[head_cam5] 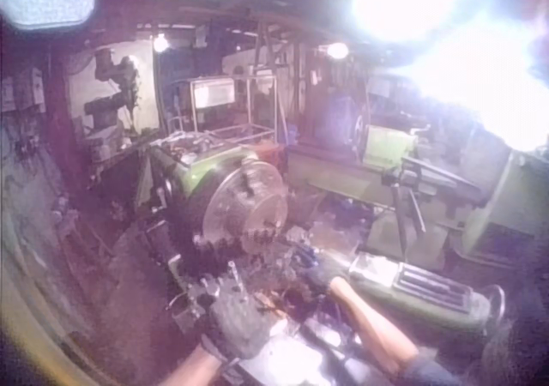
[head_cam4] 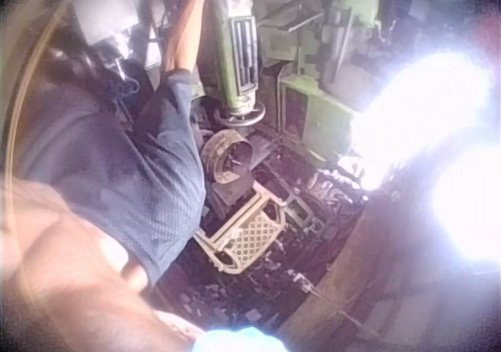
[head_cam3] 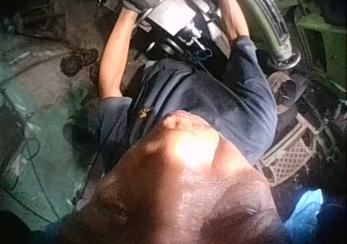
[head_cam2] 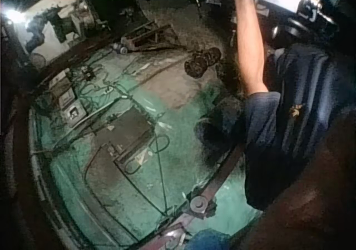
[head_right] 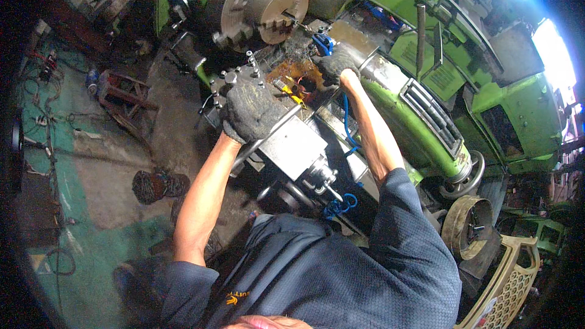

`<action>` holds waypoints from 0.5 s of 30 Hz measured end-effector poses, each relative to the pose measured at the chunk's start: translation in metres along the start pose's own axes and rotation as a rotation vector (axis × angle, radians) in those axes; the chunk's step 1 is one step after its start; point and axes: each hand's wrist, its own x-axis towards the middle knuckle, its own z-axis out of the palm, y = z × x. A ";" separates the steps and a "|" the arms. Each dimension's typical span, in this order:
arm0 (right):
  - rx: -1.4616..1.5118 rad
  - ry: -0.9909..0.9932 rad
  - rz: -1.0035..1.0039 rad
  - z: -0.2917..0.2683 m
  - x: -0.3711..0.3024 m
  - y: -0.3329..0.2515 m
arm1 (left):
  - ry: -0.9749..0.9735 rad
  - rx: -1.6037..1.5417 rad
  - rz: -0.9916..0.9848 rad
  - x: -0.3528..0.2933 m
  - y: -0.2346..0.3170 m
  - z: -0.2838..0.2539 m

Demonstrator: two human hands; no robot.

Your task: The person operates a green metal lathe, using gloved hands to manipulate the tool post and control levers while a cylindrical metal workpiece rotates. The operator adjusts the cutting tool's position and engages the machine's feed mechanisms to machine the workpiece surface.

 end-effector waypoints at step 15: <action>-0.025 0.023 0.011 -0.002 0.004 0.019 | 0.099 -0.114 0.045 0.015 0.003 -0.005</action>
